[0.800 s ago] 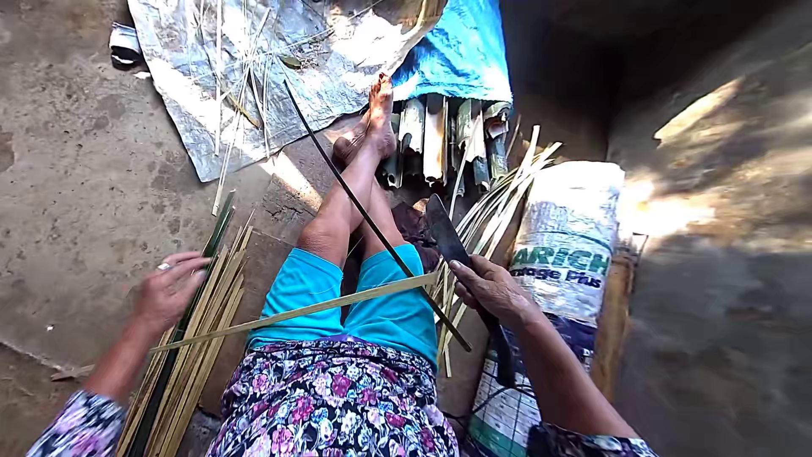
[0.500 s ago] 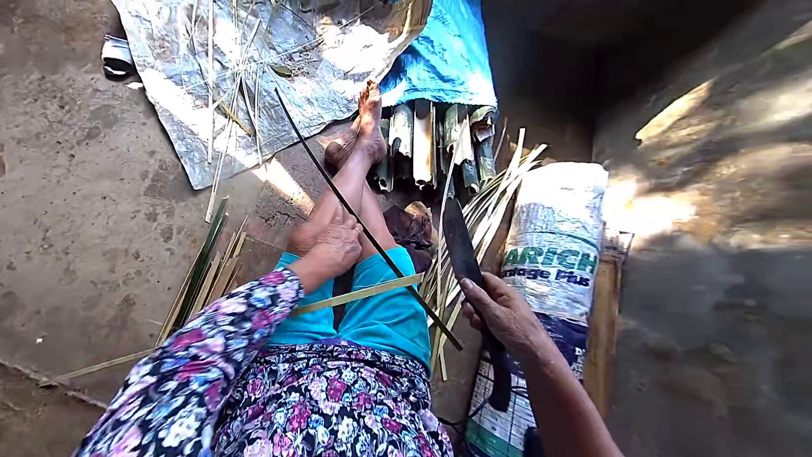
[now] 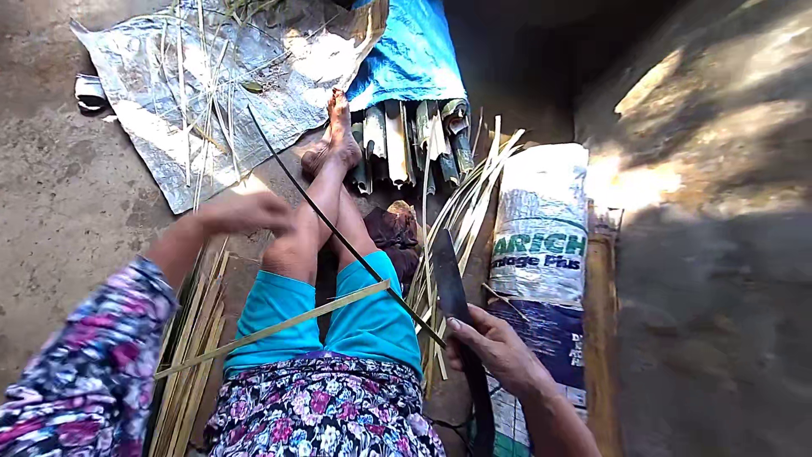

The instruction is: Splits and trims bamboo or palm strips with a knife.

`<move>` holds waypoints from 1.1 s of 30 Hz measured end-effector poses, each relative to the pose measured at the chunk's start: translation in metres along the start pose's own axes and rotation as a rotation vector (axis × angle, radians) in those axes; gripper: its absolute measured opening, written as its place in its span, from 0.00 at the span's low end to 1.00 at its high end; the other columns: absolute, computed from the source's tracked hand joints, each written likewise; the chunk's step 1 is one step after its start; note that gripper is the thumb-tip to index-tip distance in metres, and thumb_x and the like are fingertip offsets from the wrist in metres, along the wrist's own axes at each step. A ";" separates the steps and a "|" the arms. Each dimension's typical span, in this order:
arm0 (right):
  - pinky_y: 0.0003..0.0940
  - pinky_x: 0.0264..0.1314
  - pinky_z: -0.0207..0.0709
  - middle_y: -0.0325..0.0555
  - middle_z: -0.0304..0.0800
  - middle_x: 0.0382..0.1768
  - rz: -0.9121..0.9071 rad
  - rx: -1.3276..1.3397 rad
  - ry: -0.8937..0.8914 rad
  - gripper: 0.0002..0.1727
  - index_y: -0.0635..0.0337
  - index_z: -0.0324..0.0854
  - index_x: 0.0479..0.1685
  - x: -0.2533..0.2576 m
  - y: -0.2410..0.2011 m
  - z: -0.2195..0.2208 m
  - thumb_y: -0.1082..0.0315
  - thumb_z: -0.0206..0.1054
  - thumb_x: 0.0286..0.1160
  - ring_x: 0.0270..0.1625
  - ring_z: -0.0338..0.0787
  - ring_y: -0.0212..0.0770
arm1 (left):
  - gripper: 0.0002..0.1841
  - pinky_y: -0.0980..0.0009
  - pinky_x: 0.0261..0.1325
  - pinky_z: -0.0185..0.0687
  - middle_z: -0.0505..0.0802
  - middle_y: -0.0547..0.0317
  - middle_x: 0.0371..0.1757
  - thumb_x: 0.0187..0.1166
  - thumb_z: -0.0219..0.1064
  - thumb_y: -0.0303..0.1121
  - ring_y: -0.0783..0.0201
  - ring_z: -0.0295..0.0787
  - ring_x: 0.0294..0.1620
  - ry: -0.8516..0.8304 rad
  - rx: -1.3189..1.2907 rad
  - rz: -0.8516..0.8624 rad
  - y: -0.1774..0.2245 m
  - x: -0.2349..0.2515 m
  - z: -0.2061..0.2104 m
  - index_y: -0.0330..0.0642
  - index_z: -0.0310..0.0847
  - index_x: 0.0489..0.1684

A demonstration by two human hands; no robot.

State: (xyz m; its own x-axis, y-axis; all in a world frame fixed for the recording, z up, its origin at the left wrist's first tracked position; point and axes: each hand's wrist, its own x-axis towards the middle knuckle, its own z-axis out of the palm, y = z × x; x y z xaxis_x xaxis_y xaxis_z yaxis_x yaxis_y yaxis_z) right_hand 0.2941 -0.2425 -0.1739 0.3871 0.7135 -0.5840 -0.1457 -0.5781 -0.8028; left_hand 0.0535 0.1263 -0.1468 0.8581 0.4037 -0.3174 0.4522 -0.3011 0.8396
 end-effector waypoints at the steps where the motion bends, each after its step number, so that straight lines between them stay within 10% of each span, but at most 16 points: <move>1: 0.29 0.27 0.90 0.33 0.90 0.23 -0.014 0.044 -0.035 0.20 0.61 0.76 0.67 -0.001 0.000 0.004 0.63 0.60 0.79 0.22 0.91 0.32 | 0.10 0.67 0.62 0.80 0.88 0.55 0.45 0.83 0.55 0.23 0.70 0.84 0.49 0.309 -0.185 -0.024 -0.008 -0.009 -0.034 0.26 0.80 0.48; 3: 0.25 0.21 0.87 0.34 0.92 0.22 -0.096 0.168 -0.087 0.15 0.59 0.80 0.62 0.000 0.004 0.014 0.66 0.60 0.80 0.18 0.90 0.30 | 0.15 0.68 0.57 0.83 0.86 0.60 0.50 0.87 0.48 0.29 0.70 0.85 0.51 0.971 -0.547 -0.006 -0.038 -0.016 -0.094 0.37 0.68 0.67; 5: 0.19 0.16 0.81 0.34 0.93 0.22 -0.187 0.291 -0.120 0.12 0.57 0.85 0.57 0.000 0.007 0.025 0.68 0.59 0.83 0.16 0.86 0.26 | 0.23 0.68 0.48 0.80 0.80 0.63 0.54 0.90 0.48 0.37 0.69 0.81 0.48 1.280 -0.610 -0.132 -0.057 -0.024 -0.110 0.51 0.58 0.84; 10: 0.15 0.15 0.66 0.19 0.73 0.13 -0.188 0.319 -0.097 0.22 0.55 0.84 0.64 0.010 0.000 0.054 0.54 0.68 0.76 0.12 0.68 0.18 | 0.18 0.64 0.58 0.87 0.90 0.51 0.60 0.86 0.57 0.33 0.65 0.91 0.51 0.384 -0.327 -0.056 -0.054 -0.049 0.018 0.31 0.78 0.66; 14: 0.16 0.18 0.69 0.22 0.81 0.23 -0.240 0.163 -0.043 0.20 0.58 0.82 0.62 0.020 -0.022 0.080 0.56 0.68 0.77 0.15 0.72 0.18 | 0.27 0.73 0.52 0.83 0.92 0.56 0.53 0.81 0.64 0.40 0.74 0.86 0.45 -0.082 -0.195 0.104 -0.019 -0.042 0.113 0.33 0.77 0.75; 19: 0.15 0.18 0.70 0.25 0.85 0.23 -0.262 0.114 -0.058 0.04 0.53 0.81 0.37 0.028 -0.036 0.096 0.66 0.67 0.79 0.15 0.75 0.19 | 0.08 0.86 0.45 0.78 0.90 0.71 0.35 0.78 0.68 0.31 0.86 0.82 0.38 -0.121 -0.359 0.223 -0.011 -0.037 0.134 0.37 0.92 0.35; 24: 0.13 0.18 0.68 0.24 0.86 0.23 -0.266 0.094 -0.248 0.05 0.52 0.81 0.36 0.026 -0.033 0.091 0.68 0.64 0.81 0.15 0.74 0.17 | 0.08 0.84 0.32 0.85 0.92 0.75 0.28 0.81 0.64 0.28 0.83 0.86 0.26 -0.057 -0.500 0.173 -0.005 -0.062 0.136 0.38 0.90 0.36; 33: 0.12 0.18 0.66 0.22 0.85 0.22 -0.270 0.002 -0.379 0.05 0.50 0.82 0.35 0.017 -0.025 0.085 0.65 0.65 0.81 0.16 0.73 0.15 | 0.17 0.77 0.46 0.88 0.95 0.74 0.35 0.88 0.52 0.30 0.77 0.90 0.35 0.585 -0.731 0.129 -0.038 -0.071 0.050 0.56 0.89 0.35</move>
State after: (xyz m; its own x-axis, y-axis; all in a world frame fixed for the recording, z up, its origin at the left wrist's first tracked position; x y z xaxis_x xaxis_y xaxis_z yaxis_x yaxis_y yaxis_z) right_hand 0.2267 -0.1816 -0.1741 0.0513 0.9330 -0.3563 -0.0873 -0.3512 -0.9322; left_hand -0.0122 0.0662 -0.1777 0.5424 0.8344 -0.0977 -0.0726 0.1624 0.9840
